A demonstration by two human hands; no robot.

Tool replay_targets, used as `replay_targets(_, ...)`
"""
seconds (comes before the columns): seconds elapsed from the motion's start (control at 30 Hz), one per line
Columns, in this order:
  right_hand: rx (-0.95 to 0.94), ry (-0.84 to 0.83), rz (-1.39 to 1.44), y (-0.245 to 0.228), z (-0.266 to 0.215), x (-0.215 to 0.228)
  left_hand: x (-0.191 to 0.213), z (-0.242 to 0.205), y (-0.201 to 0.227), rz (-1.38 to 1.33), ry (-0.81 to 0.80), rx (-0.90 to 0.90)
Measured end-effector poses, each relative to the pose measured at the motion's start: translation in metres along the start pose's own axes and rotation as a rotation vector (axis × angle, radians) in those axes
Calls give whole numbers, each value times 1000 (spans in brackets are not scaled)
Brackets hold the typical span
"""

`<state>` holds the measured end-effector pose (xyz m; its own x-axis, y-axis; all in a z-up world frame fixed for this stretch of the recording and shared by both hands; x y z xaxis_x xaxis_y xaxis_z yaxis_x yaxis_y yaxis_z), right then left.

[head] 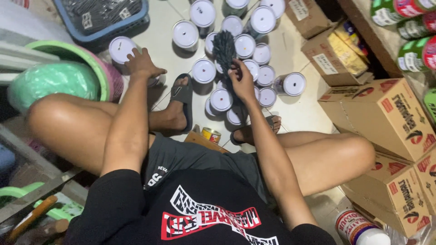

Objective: The person uses a duster to clean dust off several paint cans. The person picks up the cans one at a time, wipes the lids and sides, and places them back onto the floor or shelf.

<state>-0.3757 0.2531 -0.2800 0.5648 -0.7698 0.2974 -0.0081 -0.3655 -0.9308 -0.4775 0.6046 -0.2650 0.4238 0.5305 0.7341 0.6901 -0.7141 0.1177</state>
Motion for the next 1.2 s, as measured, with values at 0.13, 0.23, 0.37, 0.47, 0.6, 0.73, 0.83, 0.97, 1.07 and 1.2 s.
replay_targets(0.13,129,24,-210,-19,5,-18,-22,-18,-21,-110,75,107)
replay_targets(0.23,143,-14,-261,-45,-3,-18,-44,-24,-30,-261,72,150)
replay_targets(0.37,207,-124,-279,-45,-3,-34,-43,-36,-33,-436,78,140)
replay_targets(0.47,199,-188,-273,-28,-3,-43,-46,-30,-33,-412,63,173)
replay_targets(0.6,216,-191,-269,-24,1,-44,-30,-18,-25,-382,70,106)
replay_targets(0.73,165,-229,-251,-41,5,-39,6,-17,-3,-309,177,-163)
replay_targets(0.83,66,-231,-209,-34,12,-38,32,-14,14,-300,252,-405)
replay_targets(0.97,55,-244,-69,-59,12,-31,88,-58,55,-367,302,-676)
replay_targets(1.07,221,-309,113,-69,14,-22,114,-91,92,-423,273,-940)
replay_targets(1.2,318,-356,456,-55,14,-11,114,-104,128,-600,150,-1053)
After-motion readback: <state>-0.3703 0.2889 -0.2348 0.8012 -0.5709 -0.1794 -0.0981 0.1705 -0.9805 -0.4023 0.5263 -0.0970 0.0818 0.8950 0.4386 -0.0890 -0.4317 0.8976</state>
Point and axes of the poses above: each hand's wrist, its own z-axis towards the middle knuckle, its own x-axis out of the back of the hand, y = z × x, the point moved 3 cm from there along z, towards the middle knuckle, and after that the axes turned 9 degrees about -y, right-handed, at the moved point
